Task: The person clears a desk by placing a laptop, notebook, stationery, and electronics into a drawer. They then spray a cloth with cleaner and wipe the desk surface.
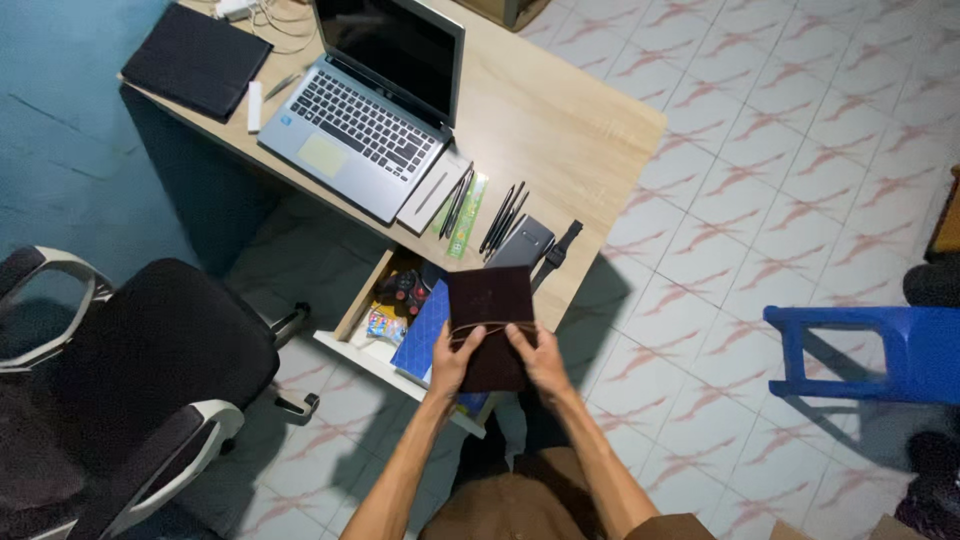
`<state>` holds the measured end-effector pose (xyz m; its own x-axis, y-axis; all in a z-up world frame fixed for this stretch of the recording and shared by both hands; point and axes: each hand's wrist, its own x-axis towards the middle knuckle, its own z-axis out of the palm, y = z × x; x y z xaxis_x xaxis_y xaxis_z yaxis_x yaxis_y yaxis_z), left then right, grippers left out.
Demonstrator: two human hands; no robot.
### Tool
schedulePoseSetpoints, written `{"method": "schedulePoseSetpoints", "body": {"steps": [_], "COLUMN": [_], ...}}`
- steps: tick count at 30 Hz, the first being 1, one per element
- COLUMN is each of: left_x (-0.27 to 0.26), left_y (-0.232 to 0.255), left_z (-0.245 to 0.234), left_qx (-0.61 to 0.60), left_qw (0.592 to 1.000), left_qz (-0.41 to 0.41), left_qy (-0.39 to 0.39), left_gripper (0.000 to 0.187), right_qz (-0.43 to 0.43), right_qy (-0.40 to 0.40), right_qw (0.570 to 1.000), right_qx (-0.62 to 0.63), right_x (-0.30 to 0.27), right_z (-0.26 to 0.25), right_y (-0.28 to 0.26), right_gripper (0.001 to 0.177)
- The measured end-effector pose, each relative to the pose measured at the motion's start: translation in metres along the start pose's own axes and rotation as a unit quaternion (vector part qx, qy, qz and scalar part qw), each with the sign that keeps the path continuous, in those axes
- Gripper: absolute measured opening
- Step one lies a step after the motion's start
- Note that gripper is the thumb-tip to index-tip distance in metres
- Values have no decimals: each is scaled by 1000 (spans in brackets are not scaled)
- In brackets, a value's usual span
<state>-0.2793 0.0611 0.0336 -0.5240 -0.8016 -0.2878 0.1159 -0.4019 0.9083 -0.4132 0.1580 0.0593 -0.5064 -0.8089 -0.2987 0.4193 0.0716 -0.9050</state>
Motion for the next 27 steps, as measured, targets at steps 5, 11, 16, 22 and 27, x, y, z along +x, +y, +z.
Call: {"method": "schedulePoseSetpoints", "body": {"steps": [5, 11, 16, 22, 27], "left_x": [11, 34, 56, 95, 104], "left_y": [-39, -54, -74, -87, -91], "left_z": [-78, -114, -70, -50, -54], "left_qx": [81, 321, 312, 302, 343], "left_qw": [994, 943, 943, 942, 927], "left_qz": [-74, -82, -95, -118, -102], "left_qy": [11, -13, -72, -86, -114], "left_gripper": [50, 57, 54, 57, 57], "right_qz": [73, 162, 139, 181, 154], "right_qy": [-12, -49, -9, 54, 36], "right_qw": [978, 960, 962, 960, 959], "right_qx": [-194, -225, -234, -209, -235], "right_x": [7, 3, -7, -20, -28], "right_z": [0, -9, -60, -98, -100], "right_y": [91, 113, 106, 94, 102], "right_gripper": [48, 58, 43, 37, 36]}}
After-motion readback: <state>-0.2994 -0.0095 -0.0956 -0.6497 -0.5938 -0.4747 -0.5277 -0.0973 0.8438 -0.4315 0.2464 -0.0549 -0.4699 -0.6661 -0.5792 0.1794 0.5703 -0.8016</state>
